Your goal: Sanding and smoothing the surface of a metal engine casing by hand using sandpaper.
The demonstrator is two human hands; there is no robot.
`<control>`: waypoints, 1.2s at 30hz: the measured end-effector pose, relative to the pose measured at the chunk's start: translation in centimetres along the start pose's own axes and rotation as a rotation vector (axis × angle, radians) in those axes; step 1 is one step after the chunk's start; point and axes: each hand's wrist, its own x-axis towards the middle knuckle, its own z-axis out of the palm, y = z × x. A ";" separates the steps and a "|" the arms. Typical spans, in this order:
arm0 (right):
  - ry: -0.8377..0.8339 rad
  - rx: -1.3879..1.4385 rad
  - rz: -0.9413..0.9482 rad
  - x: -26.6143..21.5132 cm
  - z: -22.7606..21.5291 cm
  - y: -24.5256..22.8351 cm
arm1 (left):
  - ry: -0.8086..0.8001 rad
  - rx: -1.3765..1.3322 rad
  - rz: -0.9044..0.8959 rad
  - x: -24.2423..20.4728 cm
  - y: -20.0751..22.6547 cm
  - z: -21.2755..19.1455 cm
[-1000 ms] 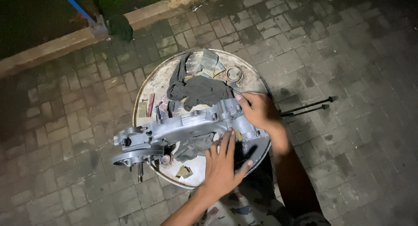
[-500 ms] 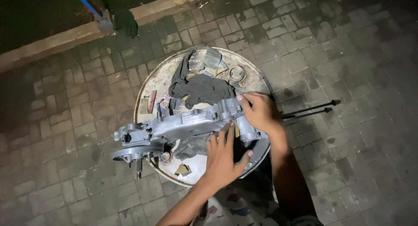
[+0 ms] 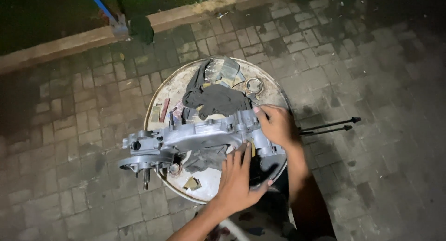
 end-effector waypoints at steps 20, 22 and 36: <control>-0.054 0.070 0.028 0.7 0.7 2.3 | 0.015 -0.073 -0.182 -0.3 1.6 0.7; -0.051 0.036 0.047 1.1 1.0 2.5 | 0.051 -0.058 -0.144 1.2 2.7 0.4; -0.214 0.147 0.031 1.6 -2.0 0.3 | 0.194 0.205 -0.478 3.5 6.3 5.4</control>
